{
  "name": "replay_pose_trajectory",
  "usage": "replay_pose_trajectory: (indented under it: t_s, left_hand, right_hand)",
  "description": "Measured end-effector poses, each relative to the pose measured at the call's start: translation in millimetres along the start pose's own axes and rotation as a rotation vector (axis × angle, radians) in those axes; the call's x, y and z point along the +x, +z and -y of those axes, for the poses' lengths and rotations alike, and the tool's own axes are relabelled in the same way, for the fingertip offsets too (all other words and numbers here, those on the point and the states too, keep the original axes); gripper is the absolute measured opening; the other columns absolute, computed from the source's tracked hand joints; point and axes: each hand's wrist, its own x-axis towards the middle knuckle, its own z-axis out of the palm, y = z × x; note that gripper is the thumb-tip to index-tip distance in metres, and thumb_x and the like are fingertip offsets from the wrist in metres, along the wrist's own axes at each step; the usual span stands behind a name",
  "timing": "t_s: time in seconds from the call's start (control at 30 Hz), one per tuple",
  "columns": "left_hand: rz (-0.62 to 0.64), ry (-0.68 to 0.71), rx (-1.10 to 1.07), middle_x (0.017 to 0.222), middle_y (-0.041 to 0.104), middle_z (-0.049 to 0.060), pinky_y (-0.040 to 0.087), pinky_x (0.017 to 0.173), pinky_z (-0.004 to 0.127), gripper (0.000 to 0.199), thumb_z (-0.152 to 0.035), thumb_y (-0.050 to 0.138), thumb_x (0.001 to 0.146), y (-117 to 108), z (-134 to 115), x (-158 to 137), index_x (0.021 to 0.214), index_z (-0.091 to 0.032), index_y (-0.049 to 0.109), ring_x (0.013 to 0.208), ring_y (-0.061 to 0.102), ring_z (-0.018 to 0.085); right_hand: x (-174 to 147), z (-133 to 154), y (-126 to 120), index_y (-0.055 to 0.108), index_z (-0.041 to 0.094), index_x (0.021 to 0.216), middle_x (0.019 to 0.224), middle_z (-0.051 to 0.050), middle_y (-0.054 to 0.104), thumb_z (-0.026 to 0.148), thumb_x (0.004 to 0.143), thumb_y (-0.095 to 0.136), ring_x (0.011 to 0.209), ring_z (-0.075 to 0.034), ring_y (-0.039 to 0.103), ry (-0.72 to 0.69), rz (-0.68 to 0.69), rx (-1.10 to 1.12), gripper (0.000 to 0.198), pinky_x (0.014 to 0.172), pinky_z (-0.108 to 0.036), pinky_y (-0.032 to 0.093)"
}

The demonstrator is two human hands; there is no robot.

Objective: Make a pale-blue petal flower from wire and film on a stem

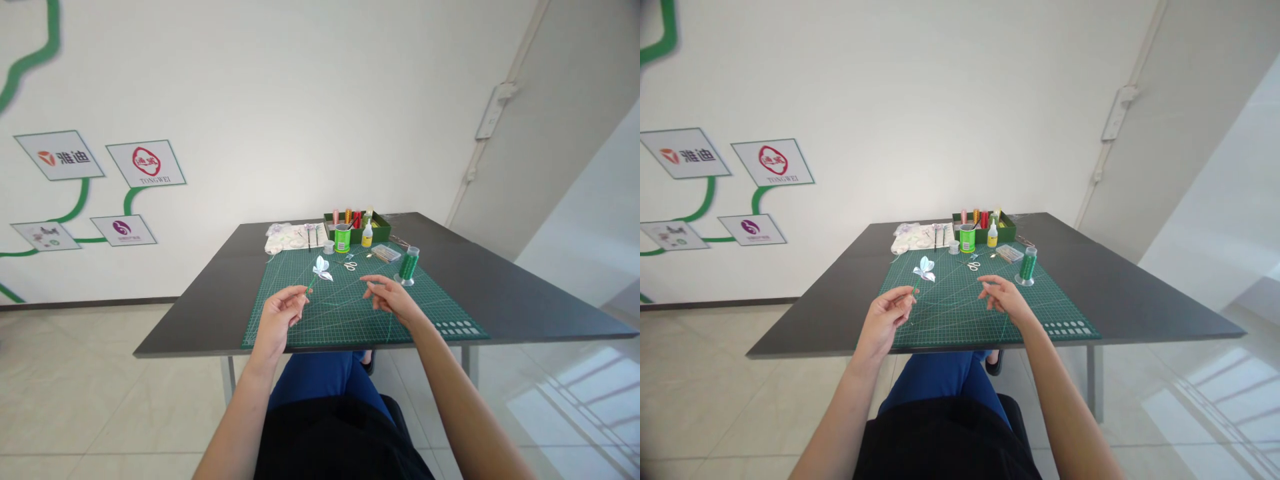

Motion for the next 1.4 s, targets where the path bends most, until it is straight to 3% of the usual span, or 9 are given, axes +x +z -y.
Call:
replay_pose_trajectory:
  t_s: [0.1, 0.17, 0.3, 0.47, 0.93, 1.17, 1.4]
  left_hand:
    - [0.009, 0.015, 0.013, 0.069, 0.066, 0.003, 0.022, 0.043, 0.018, 0.033, -0.033, 0.086, 0.067, -2.4, 2.6, 4.3, 0.092, -0.014, 0.078, 0.047, 0.037, 0.003]
    - [0.015, 0.029, 0.029, 0.069, 0.066, 0.002, 0.022, 0.043, 0.018, 0.033, -0.034, 0.085, 0.068, -3.4, 3.5, 7.2, 0.093, -0.014, 0.078, 0.047, 0.037, 0.003]
    - [0.003, 0.053, 0.06, 0.068, 0.064, 0.002, 0.022, 0.042, 0.018, 0.033, -0.034, 0.086, 0.067, -4.0, 1.9, 12.8, 0.092, -0.014, 0.079, 0.047, 0.037, 0.003]
    - [-0.026, 0.086, 0.073, 0.066, 0.063, 0.001, 0.022, 0.041, 0.018, 0.032, -0.034, 0.086, 0.066, -6.0, -3.1, 18.3, 0.091, -0.014, 0.08, 0.046, 0.038, 0.004]
    - [-0.017, 0.098, 0.079, 0.068, 0.065, 0.002, 0.025, 0.04, 0.017, 0.027, -0.03, 0.084, 0.068, -8.7, -3.0, 17.6, 0.089, -0.015, 0.08, 0.046, 0.042, 0.004]
    - [-0.013, 0.087, 0.073, 0.068, 0.065, 0.002, 0.026, 0.039, 0.017, 0.029, -0.031, 0.084, 0.067, -6.3, -3.3, 16.5, 0.09, -0.015, 0.08, 0.045, 0.042, 0.004]
    - [-0.021, 0.041, 0.056, 0.061, 0.063, 0.001, 0.024, 0.038, 0.017, 0.034, -0.033, 0.085, 0.065, -3.7, -5.1, 14.4, 0.093, -0.013, 0.079, 0.042, 0.039, 0.004]
  right_hand:
    - [40.7, 0.7, -8.7, 0.066, 0.011, 0.122, 0.092, -0.01, 0.076, 0.029, 0.095, 0.053, 0.057, -0.012, 0.063, -0.024, -0.228, -0.555, 0.035, 0.049, -0.023, 0.042]
    - [65.3, 0.2, -10.1, 0.069, 0.01, 0.118, 0.097, -0.012, 0.076, 0.021, 0.094, 0.054, 0.07, -0.016, 0.068, -0.022, -0.291, -0.694, 0.031, 0.066, -0.026, 0.051]
    - [102.1, -4.8, -2.9, 0.075, 0.01, 0.112, 0.115, -0.016, 0.073, 0.016, 0.093, 0.058, 0.107, -0.024, 0.066, -0.014, -0.292, -0.888, 0.027, 0.094, -0.032, 0.047]
    - [125.9, -13.1, 9.6, 0.073, 0.012, 0.12, 0.13, -0.021, 0.066, 0.021, 0.095, 0.058, 0.124, -0.033, 0.058, 0.072, -0.247, -1.09, 0.031, 0.099, -0.039, 0.045]
    - [137.4, -5.1, 14.3, 0.071, 0.01, 0.121, 0.13, -0.023, 0.064, 0.02, 0.095, 0.053, 0.126, -0.033, 0.058, 0.214, -0.166, -1.298, 0.034, 0.097, -0.041, 0.048]
    - [137.3, 4.0, 21.5, 0.065, 0.006, 0.132, 0.139, -0.027, 0.058, 0.044, 0.095, 0.053, 0.132, -0.038, 0.052, 0.265, -0.133, -1.314, 0.054, 0.1, -0.046, 0.047]
    - [136.4, 11.5, 29.5, 0.06, 0.009, 0.139, 0.148, -0.026, 0.05, 0.031, 0.09, 0.06, 0.139, -0.038, 0.046, 0.311, -0.072, -1.366, 0.053, 0.103, -0.049, 0.046]
